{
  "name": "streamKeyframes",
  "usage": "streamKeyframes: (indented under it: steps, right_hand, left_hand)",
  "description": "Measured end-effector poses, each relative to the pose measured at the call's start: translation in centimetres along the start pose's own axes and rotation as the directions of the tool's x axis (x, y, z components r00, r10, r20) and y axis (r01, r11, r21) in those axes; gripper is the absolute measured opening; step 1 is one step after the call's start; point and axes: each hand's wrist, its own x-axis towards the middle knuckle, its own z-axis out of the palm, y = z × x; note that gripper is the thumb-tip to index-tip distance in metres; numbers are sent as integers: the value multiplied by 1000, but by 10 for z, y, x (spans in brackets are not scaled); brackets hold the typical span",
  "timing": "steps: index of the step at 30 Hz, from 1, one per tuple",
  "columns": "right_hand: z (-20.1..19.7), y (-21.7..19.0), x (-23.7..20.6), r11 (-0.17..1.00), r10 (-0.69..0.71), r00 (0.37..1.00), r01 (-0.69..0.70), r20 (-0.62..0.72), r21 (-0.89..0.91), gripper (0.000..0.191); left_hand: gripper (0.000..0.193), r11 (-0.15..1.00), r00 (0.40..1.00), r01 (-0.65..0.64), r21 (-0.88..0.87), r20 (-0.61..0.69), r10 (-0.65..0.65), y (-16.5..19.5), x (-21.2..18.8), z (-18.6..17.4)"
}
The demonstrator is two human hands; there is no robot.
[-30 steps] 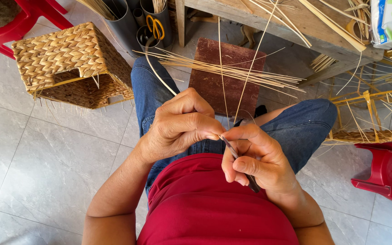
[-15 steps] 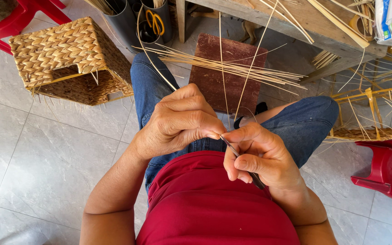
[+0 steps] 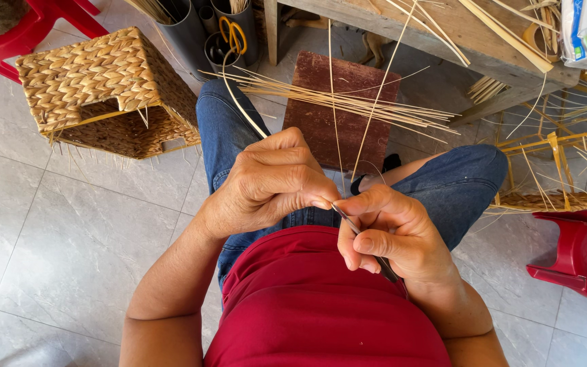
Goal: The person sits on a low stool holding a small knife, splitting and trimming thin bamboo strips one at a time on their lap, then lays the finished strips on a pile on a wooden board in front of them. They occasionally reach to the table to reposition strips and continue cutting the ends of the bamboo pieces.
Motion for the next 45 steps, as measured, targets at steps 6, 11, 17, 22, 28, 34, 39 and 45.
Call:
streamKeyframes:
  steps: [6,11,17,22,28,34,39,45]
  right_hand:
    - [1,0,2,1000,-3,1000,3,-2,26,32]
    - [0,2,5,999,-25,1000,24,7,36,30]
    - [-3,4,6,998,-57,998,57,8,25,30]
    - [-2,2,1,998,-56,998,55,19,35,31]
    - [-4,3,2,995,-55,997,50,58,83,34]
    - [-5,3,0,996,-43,998,40,45,74,32]
    - [-3,2,-1,996,-36,999,33,34,78,31]
    - [-5,3,1,997,-35,999,32,41,73,32]
  left_hand:
    - [11,1000,1000,1,10,-15,-1,-1,0,0]
    - [11,1000,999,17,25,-45,-16,-1,-1,3]
    - [11,999,998,29,35,-54,-27,-1,0,4]
    - [10,997,998,57,-45,-39,-59,2,0,7]
    - [11,996,996,71,-52,-59,-74,3,1,7]
    - [12,996,995,76,-41,-60,-78,3,1,7]
    - [12,998,997,38,-48,-63,-41,1,2,8]
    - [12,999,998,27,-27,-63,-28,1,2,6]
